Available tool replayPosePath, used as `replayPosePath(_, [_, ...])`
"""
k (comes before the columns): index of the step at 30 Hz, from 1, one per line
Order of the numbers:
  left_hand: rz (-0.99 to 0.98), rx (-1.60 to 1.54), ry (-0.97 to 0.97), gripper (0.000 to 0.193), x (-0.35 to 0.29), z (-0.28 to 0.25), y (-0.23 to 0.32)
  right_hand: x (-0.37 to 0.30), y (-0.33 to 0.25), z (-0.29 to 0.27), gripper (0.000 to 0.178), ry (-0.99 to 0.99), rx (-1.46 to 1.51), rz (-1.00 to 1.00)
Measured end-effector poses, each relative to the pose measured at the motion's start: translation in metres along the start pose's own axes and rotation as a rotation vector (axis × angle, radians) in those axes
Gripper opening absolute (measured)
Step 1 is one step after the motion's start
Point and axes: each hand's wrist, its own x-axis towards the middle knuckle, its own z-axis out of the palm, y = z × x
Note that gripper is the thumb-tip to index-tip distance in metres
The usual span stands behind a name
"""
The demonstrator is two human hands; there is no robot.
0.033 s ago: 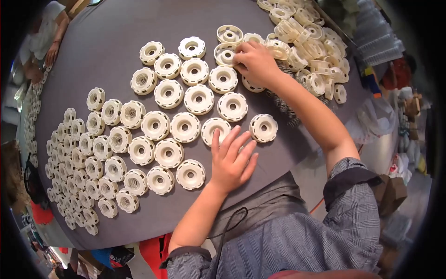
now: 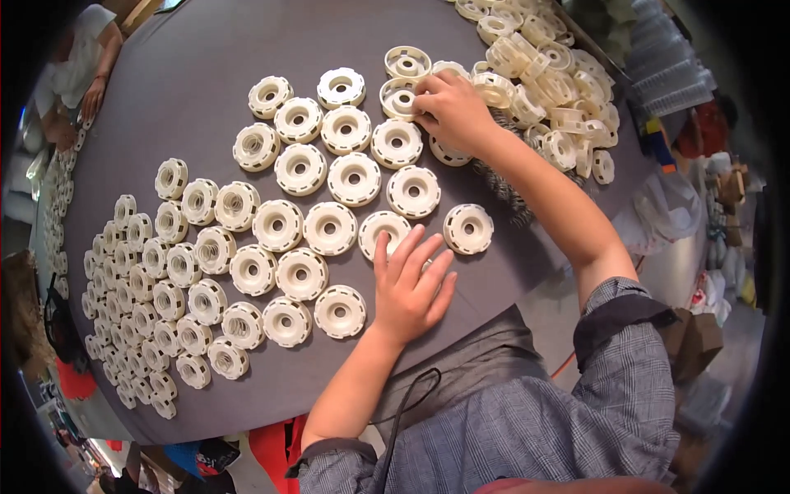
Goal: The person inserts metal springs into plastic wheels on a table by hand. The person then empties a bag of additional plastic wheels onto the table and arranges them.
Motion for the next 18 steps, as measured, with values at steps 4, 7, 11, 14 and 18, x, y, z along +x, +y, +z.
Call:
replayPosePath(4, [-0.023, 0.006, 0.021, 0.030, 0.001, -0.004, 0.000, 0.034, 0.005, -0.017, 0.013, -0.103, 0.553, 0.384])
replayPosePath(7, [-0.011, -0.008, 0.009, 0.030, 0.001, -0.002, 0.002, 0.070, 0.031, -0.010, 0.019, -0.126, 0.947, 0.567])
replayPosePath(11, [-0.020, -0.015, 0.015, 0.029, -0.001, -0.002, 0.001, 0.111, 0.043, 0.014, 0.021, 0.002, 1.081, 0.699])
replayPosePath(14, [-0.023, -0.021, 0.008, 0.029, -0.001, -0.002, 0.001, 0.132, 0.065, 0.033, 0.022, -0.055, 0.996, 0.802])
replayPosePath(18, [-0.039, -0.025, -0.007, 0.028, -0.004, -0.002, 0.000, 0.148, 0.081, 0.054, 0.036, -0.315, 0.241, 0.840])
